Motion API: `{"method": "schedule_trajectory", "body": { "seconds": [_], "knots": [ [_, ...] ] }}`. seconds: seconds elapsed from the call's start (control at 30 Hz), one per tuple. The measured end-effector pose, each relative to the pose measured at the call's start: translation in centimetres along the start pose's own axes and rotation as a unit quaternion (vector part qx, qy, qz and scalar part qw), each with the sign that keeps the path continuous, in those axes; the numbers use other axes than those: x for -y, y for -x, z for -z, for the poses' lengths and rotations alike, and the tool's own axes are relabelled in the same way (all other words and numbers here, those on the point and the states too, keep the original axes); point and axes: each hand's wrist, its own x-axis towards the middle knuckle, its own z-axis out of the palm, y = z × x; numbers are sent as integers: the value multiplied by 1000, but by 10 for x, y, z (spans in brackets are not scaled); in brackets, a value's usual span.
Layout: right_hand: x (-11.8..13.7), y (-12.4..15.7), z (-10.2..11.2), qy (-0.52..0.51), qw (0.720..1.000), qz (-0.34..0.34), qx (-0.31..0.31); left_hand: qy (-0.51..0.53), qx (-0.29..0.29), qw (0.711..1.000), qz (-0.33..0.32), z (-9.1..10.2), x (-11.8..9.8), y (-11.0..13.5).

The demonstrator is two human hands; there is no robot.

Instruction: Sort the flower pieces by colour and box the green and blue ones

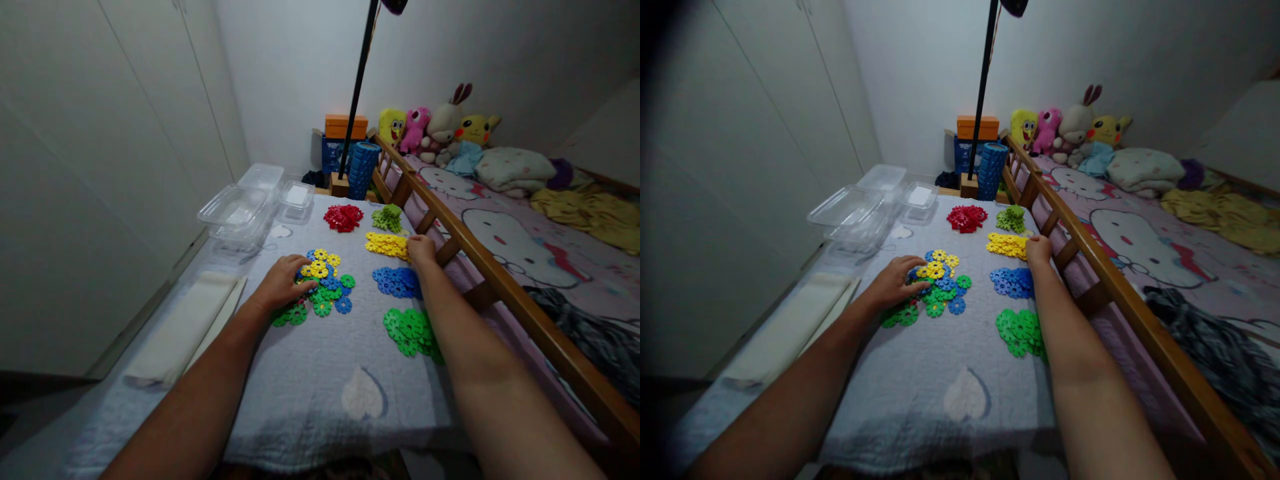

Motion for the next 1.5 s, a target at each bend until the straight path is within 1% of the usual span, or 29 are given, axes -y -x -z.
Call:
{"method": "schedule_trajectory", "body": {
  "seconds": [0.1,0.13,0.2,0.23,0.3,0.33,0.37,0.43,0.47,0.53,0.63,0.73,0.8,0.9,1.0,1.1,1.2,1.27,1.33,1.43,1.47,1.5],
  "knots": [
    [10,15,-4,-1,1000,16,-4,-5,1,1000,7,0,2,-1],
    [15,23,-8,-4,1000,27,6,-6,2,1000,7,-1,3,-2],
    [26,45,-18,-12,997,58,50,-8,9,1000,7,-2,5,-2],
    [32,58,-24,-13,989,95,109,-10,15,1000,9,-2,6,-1],
    [45,85,-38,5,958,161,237,-16,31,999,20,0,8,0],
    [52,99,-45,22,938,190,289,-21,42,998,32,2,10,2],
    [58,111,-52,43,919,219,325,-28,55,997,46,4,12,4],
    [69,133,-65,88,892,274,348,-42,90,992,76,10,15,7],
    [74,142,-71,110,882,289,356,-48,109,989,85,12,17,9],
    [84,154,-82,145,869,309,358,-56,135,985,92,17,19,12],
    [96,165,-94,181,861,317,354,-63,149,983,89,18,18,15],
    [102,170,-100,204,843,328,375,-68,159,981,91,15,13,15],
    [102,171,-99,209,831,336,391,-76,168,978,101,12,9,15],
    [99,172,-93,193,823,346,406,-82,173,975,111,8,7,13],
    [93,172,-84,151,817,351,431,-77,156,979,103,3,8,11],
    [84,174,-72,93,827,349,432,-67,140,983,99,-2,10,10],
    [72,182,-59,69,838,360,405,-52,120,988,86,-5,11,9],
    [66,193,-50,79,843,368,385,-39,101,991,74,-6,13,8],
    [63,210,-43,91,845,378,367,-9,83,994,65,-6,15,7],
    [67,241,-36,91,844,406,339,103,46,991,69,-5,19,3],
    [70,251,-34,89,838,420,336,151,27,985,80,-4,21,2],
    [74,260,-33,88,827,440,340,194,5,976,97,-4,22,1]
  ]
}}
